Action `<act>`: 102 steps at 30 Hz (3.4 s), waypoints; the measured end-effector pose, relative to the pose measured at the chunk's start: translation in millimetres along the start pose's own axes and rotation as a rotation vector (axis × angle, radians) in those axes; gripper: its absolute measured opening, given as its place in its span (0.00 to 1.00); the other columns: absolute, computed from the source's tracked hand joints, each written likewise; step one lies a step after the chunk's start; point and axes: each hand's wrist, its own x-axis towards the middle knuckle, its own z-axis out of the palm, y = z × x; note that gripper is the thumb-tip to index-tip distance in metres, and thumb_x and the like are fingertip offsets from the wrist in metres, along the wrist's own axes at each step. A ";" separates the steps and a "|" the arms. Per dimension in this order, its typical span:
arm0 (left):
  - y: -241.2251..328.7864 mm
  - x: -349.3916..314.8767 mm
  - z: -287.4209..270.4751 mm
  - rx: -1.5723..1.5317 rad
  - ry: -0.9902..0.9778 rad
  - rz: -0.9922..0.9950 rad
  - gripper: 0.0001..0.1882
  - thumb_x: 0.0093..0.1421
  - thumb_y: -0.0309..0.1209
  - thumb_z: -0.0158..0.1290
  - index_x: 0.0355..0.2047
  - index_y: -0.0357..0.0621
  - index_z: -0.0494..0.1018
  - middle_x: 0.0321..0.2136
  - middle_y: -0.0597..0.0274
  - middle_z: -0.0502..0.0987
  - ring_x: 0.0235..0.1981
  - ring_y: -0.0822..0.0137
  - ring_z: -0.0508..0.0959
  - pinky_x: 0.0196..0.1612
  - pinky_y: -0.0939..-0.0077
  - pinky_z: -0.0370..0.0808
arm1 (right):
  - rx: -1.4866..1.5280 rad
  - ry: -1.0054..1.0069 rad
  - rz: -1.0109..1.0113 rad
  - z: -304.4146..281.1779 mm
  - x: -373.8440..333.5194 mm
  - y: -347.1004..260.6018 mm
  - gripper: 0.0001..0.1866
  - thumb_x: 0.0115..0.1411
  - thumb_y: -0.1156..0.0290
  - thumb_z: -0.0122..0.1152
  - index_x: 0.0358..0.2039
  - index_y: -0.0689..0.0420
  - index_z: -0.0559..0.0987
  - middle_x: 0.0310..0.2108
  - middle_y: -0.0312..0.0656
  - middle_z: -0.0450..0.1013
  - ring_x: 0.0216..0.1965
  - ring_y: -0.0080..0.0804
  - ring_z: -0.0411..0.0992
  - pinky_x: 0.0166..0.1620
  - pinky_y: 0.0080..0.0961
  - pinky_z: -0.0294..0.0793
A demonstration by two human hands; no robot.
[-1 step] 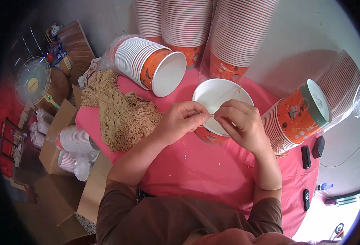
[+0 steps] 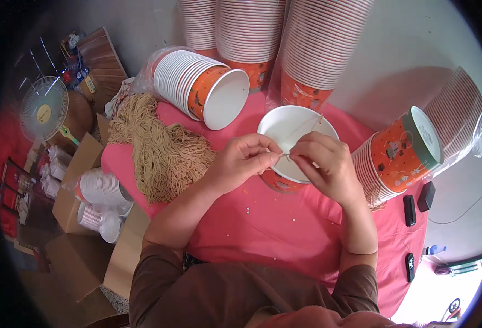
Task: Tying thin rope handles onto paper buckets for packaging.
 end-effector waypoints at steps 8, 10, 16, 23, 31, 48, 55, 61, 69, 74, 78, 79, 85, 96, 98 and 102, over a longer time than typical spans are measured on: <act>-2.9 -3.5 -8.2 0.141 0.014 0.088 0.06 0.64 0.26 0.56 0.39 0.36 0.76 0.29 0.70 0.77 0.29 0.83 0.73 0.31 0.87 0.71 | 0.148 0.003 0.152 -13.4 -2.4 -2.7 0.05 0.53 0.79 0.66 0.30 0.60 0.79 0.29 0.43 0.75 0.27 0.42 0.75 0.30 0.34 0.73; 3.6 -4.2 -6.8 0.097 0.004 0.030 0.06 0.64 0.25 0.56 0.38 0.36 0.76 0.28 0.71 0.76 0.28 0.83 0.73 0.30 0.87 0.70 | 0.132 -0.030 0.112 -12.9 -2.1 -3.1 0.05 0.53 0.81 0.65 0.31 0.61 0.79 0.30 0.43 0.75 0.28 0.39 0.76 0.31 0.31 0.74; 3.6 -5.5 -1.2 0.075 -0.009 -0.040 0.06 0.65 0.26 0.54 0.38 0.36 0.76 0.27 0.71 0.75 0.28 0.83 0.72 0.30 0.87 0.70 | 0.111 -0.048 0.046 -0.1 -0.7 -6.7 0.05 0.53 0.79 0.66 0.31 0.60 0.80 0.30 0.42 0.75 0.28 0.40 0.76 0.31 0.32 0.74; -1.7 -5.1 -2.4 0.009 -0.038 -0.045 0.06 0.65 0.25 0.54 0.39 0.35 0.76 0.29 0.71 0.76 0.29 0.84 0.72 0.30 0.88 0.69 | 0.091 -0.005 0.037 7.9 -1.9 -2.3 0.05 0.52 0.75 0.67 0.30 0.58 0.79 0.28 0.41 0.74 0.25 0.42 0.74 0.28 0.35 0.73; -4.9 -6.4 2.9 0.081 0.006 0.028 0.06 0.64 0.25 0.56 0.40 0.35 0.76 0.30 0.71 0.77 0.30 0.85 0.74 0.31 0.89 0.71 | 0.101 -0.011 0.051 9.4 -1.8 -2.7 0.05 0.52 0.76 0.67 0.29 0.59 0.79 0.28 0.42 0.74 0.25 0.43 0.74 0.28 0.34 0.73; -11.5 -4.3 10.7 0.558 0.077 0.487 0.07 0.53 0.15 0.58 0.31 0.38 0.73 0.25 0.72 0.72 0.23 0.87 0.66 0.22 0.87 0.61 | 0.432 -0.222 0.402 6.1 -7.0 -0.1 0.06 0.62 0.74 0.59 0.34 0.64 0.78 0.27 0.44 0.75 0.27 0.32 0.74 0.32 0.28 0.71; -12.2 -3.2 13.1 0.643 0.147 0.650 0.10 0.51 0.16 0.60 0.33 0.40 0.74 0.28 0.65 0.75 0.21 0.78 0.70 0.22 0.81 0.66 | 0.550 -0.268 0.525 3.4 -5.9 -2.0 0.07 0.64 0.73 0.58 0.35 0.64 0.78 0.25 0.42 0.74 0.28 0.26 0.70 0.32 0.26 0.70; -13.4 -0.6 11.5 0.639 0.145 0.745 0.09 0.55 0.17 0.60 0.35 0.40 0.76 0.30 0.63 0.76 0.23 0.77 0.72 0.24 0.82 0.68 | 0.587 -0.277 0.553 1.4 -5.7 -3.0 0.08 0.66 0.71 0.58 0.35 0.64 0.78 0.24 0.37 0.72 0.28 0.20 0.67 0.31 0.24 0.68; -18.5 -6.0 10.4 0.269 0.085 0.413 0.04 0.60 0.19 0.56 0.35 0.37 0.74 0.30 0.68 0.75 0.28 0.83 0.71 0.29 0.86 0.68 | 0.585 -0.256 0.562 2.7 -5.8 -3.7 0.08 0.65 0.71 0.60 0.32 0.64 0.78 0.22 0.32 0.70 0.26 0.16 0.64 0.30 0.21 0.66; -15.7 -6.1 7.1 0.047 0.069 0.195 0.03 0.63 0.22 0.54 0.36 0.37 0.71 0.30 0.71 0.74 0.29 0.85 0.71 0.30 0.87 0.69 | 0.302 0.061 0.246 14.0 -5.5 -1.8 0.09 0.54 0.74 0.69 0.28 0.61 0.75 0.26 0.40 0.73 0.32 0.35 0.73 0.36 0.31 0.71; -13.0 -4.7 11.9 0.000 0.107 0.222 0.03 0.63 0.24 0.52 0.36 0.38 0.71 0.30 0.72 0.73 0.28 0.85 0.69 0.30 0.88 0.66 | 0.269 0.067 0.106 21.9 -3.5 -12.6 0.15 0.47 0.76 0.72 0.33 0.58 0.74 0.32 0.42 0.75 0.37 0.44 0.74 0.43 0.37 0.72; -12.0 -4.8 12.7 0.041 0.120 0.202 0.04 0.62 0.26 0.50 0.35 0.39 0.70 0.29 0.73 0.71 0.26 0.85 0.66 0.28 0.89 0.63 | 0.203 0.066 0.027 22.4 -1.9 -12.0 0.15 0.47 0.78 0.72 0.33 0.58 0.74 0.31 0.42 0.75 0.36 0.45 0.75 0.42 0.38 0.73; -11.3 -5.4 3.0 -0.162 0.000 0.001 0.04 0.63 0.26 0.51 0.36 0.38 0.72 0.26 0.73 0.72 0.22 0.85 0.65 0.23 0.88 0.61 | 0.209 0.044 0.000 20.9 -3.0 -11.3 0.12 0.50 0.82 0.67 0.35 0.59 0.77 0.28 0.43 0.76 0.31 0.43 0.76 0.38 0.37 0.74; -14.6 -2.8 -4.3 -0.447 -0.086 -0.104 0.06 0.64 0.29 0.52 0.39 0.40 0.74 0.25 0.71 0.72 0.19 0.85 0.60 0.21 0.90 0.54 | 0.331 0.034 0.120 19.6 -5.1 -8.7 0.10 0.52 0.84 0.65 0.36 0.62 0.79 0.30 0.45 0.78 0.32 0.40 0.78 0.35 0.32 0.76; -14.9 -2.2 -3.8 -0.446 -0.087 -0.096 0.06 0.64 0.29 0.52 0.39 0.41 0.75 0.25 0.71 0.72 0.19 0.85 0.60 0.21 0.90 0.54 | 0.348 0.032 0.142 17.8 -4.7 -9.2 0.10 0.52 0.85 0.65 0.36 0.63 0.79 0.30 0.45 0.78 0.31 0.38 0.78 0.35 0.30 0.77; -15.0 -3.8 -3.0 -0.428 -0.075 -0.071 0.06 0.65 0.29 0.53 0.38 0.41 0.76 0.26 0.71 0.73 0.20 0.85 0.61 0.21 0.90 0.55 | 0.366 0.020 0.177 15.0 -4.8 -13.1 0.08 0.54 0.84 0.64 0.36 0.63 0.80 0.29 0.45 0.77 0.29 0.35 0.78 0.31 0.26 0.76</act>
